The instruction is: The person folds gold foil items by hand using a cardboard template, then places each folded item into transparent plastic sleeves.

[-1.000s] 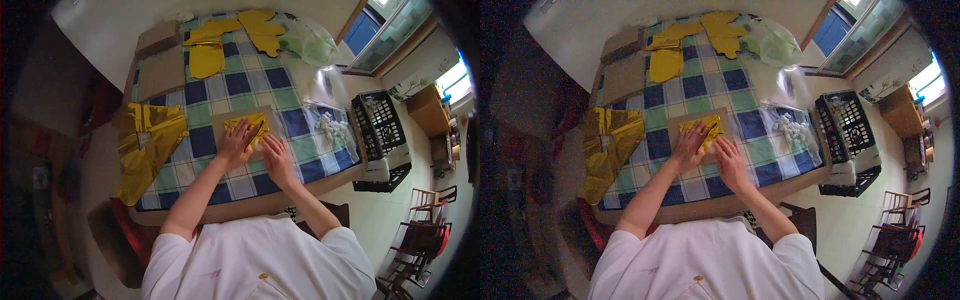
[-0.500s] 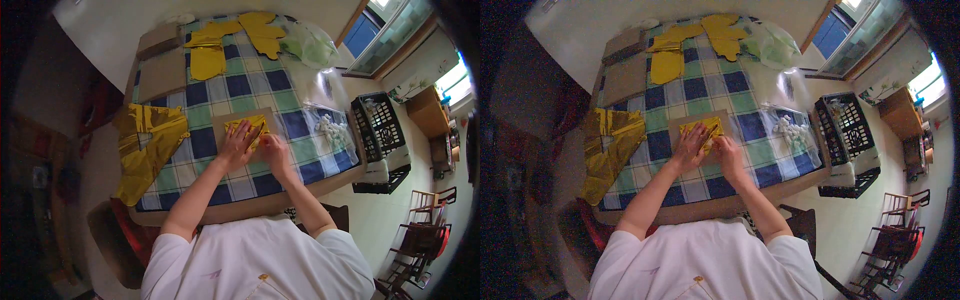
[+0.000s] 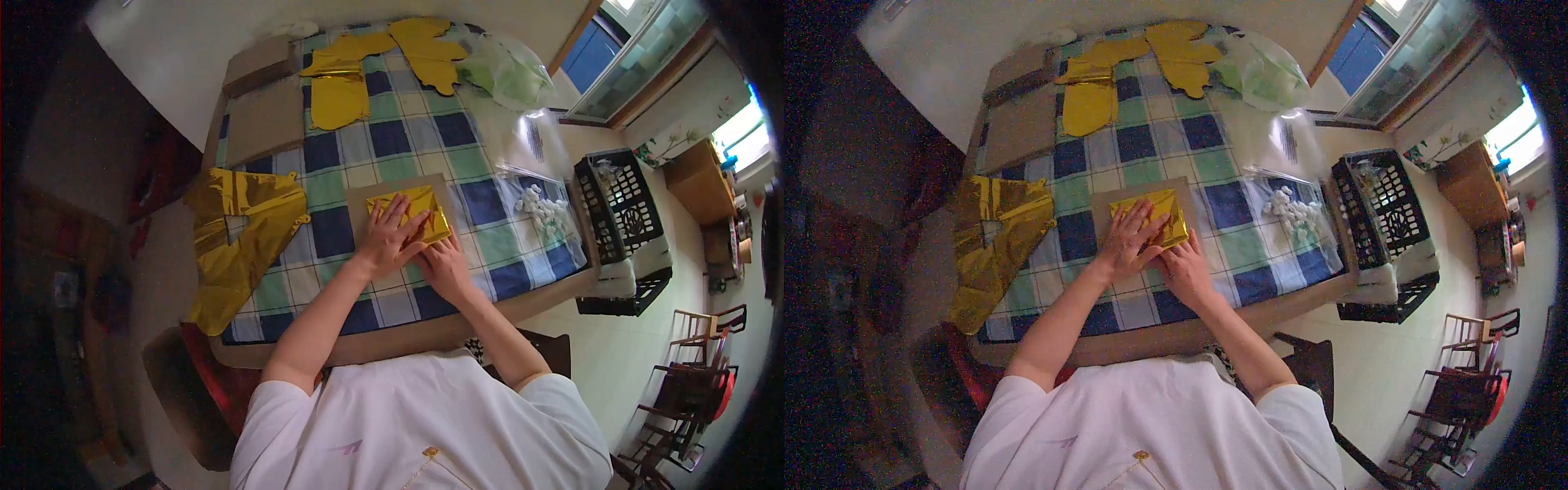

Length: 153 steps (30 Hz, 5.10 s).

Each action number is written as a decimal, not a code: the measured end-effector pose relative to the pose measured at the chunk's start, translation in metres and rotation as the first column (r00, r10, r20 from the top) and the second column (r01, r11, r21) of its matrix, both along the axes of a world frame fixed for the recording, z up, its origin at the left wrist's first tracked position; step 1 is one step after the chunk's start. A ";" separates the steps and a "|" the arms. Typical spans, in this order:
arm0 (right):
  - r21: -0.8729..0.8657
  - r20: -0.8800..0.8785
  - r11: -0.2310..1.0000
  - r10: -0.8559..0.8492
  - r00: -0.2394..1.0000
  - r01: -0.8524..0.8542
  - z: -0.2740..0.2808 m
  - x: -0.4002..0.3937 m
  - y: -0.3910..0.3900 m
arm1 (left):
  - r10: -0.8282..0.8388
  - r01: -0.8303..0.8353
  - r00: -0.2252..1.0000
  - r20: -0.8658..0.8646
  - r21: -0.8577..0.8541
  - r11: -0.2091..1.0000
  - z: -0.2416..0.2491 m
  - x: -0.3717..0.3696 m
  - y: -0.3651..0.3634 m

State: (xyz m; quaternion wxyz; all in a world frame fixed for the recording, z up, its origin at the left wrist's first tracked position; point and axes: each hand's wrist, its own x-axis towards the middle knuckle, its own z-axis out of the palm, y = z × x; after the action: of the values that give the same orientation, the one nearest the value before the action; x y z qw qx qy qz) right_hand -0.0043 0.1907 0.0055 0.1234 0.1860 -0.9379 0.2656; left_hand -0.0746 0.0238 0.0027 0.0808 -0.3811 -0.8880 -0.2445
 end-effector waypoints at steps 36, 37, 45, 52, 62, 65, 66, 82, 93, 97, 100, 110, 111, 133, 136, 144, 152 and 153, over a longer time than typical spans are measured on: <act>0.313 -0.028 0.910 -0.278 0.960 0.272 -0.009 -0.046 0.034 | 0.079 -0.078 0.997 0.004 -0.121 0.990 -0.020 -0.002 0.004; 0.308 -0.035 0.907 -0.292 0.956 0.288 -0.011 -0.045 0.040 | 0.079 -0.077 0.997 0.008 -0.121 0.990 -0.018 -0.002 0.003; 0.109 -0.270 0.781 -0.572 0.774 0.615 0.004 -0.145 0.177 | 0.057 -0.051 0.997 0.042 -0.120 0.991 -0.006 0.000 0.003; 0.126 -0.040 0.702 -0.702 0.711 0.701 -0.011 -0.186 0.225 | 0.073 -0.064 0.996 0.058 -0.138 0.988 -0.004 0.001 0.004; -0.175 -0.439 0.885 -0.463 0.770 0.432 0.078 -0.132 0.133 | 0.086 -0.075 0.994 0.068 -0.149 0.986 0.002 0.002 0.004; -0.220 -0.421 0.969 -0.196 0.885 0.110 0.063 -0.135 0.089 | 0.065 -0.062 0.998 0.025 -0.127 0.990 -0.007 0.000 0.004; -0.211 -0.395 0.977 -0.095 0.914 0.011 0.055 -0.140 0.074 | 0.058 -0.054 0.998 0.027 -0.139 0.989 -0.004 0.001 0.002; 0.039 0.365 0.835 -0.523 0.770 0.549 0.019 -0.099 0.033 | 0.063 -0.058 0.998 0.031 -0.128 0.990 -0.015 0.001 0.002; -0.739 0.608 0.440 0.113 0.786 0.509 -0.010 -0.061 0.055 | -0.034 0.031 0.997 0.073 0.043 0.999 -0.005 0.002 0.002; -0.712 0.646 0.337 -0.029 0.763 0.616 -0.013 -0.022 0.090 | -0.024 -0.041 0.974 0.224 0.280 0.959 0.035 -0.017 -0.010; -0.682 0.686 0.240 -0.118 0.718 0.691 0.013 0.004 0.099 | 0.257 -0.264 0.964 0.064 0.125 0.957 0.023 -0.052 -0.021; -0.682 0.621 0.367 -0.165 0.766 0.632 0.014 -0.003 0.098 | 0.331 -0.325 0.943 -0.007 -0.216 0.921 0.019 -0.066 -0.013; -0.714 0.594 0.342 -0.169 0.787 0.612 0.012 -0.005 0.092 | 0.307 -0.318 0.947 -0.098 -0.142 0.937 0.015 -0.064 -0.014; -0.653 0.643 0.568 0.068 0.763 0.500 0.005 0.012 0.059 | 0.245 -0.244 0.969 0.044 -0.026 0.970 0.026 -0.017 0.002; -0.708 0.593 0.527 0.081 0.801 0.470 0.009 0.014 0.045 | 0.241 -0.241 0.970 0.034 -0.021 0.970 0.021 -0.016 0.005; -0.627 0.535 0.675 0.009 0.845 0.389 -0.007 0.011 0.039 | 0.186 -0.186 0.982 -0.036 -0.004 0.983 0.012 -0.010 0.006; -0.599 0.578 0.660 -0.037 0.815 0.454 -0.009 0.005 0.033 | 0.022 -0.028 0.993 -0.116 -0.053 0.998 0.032 0.005 0.007; -0.609 0.596 0.631 -0.036 0.802 0.481 -0.006 0.004 0.031 | 0.028 -0.031 0.995 -0.091 -0.033 0.999 0.032 0.008 0.006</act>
State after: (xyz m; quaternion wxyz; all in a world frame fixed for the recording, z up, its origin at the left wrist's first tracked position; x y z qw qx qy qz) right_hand 0.0001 0.2219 -0.0006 -0.0384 -0.1041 -0.7615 0.6386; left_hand -0.0668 0.0301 0.0343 0.1178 -0.3800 -0.8929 -0.2106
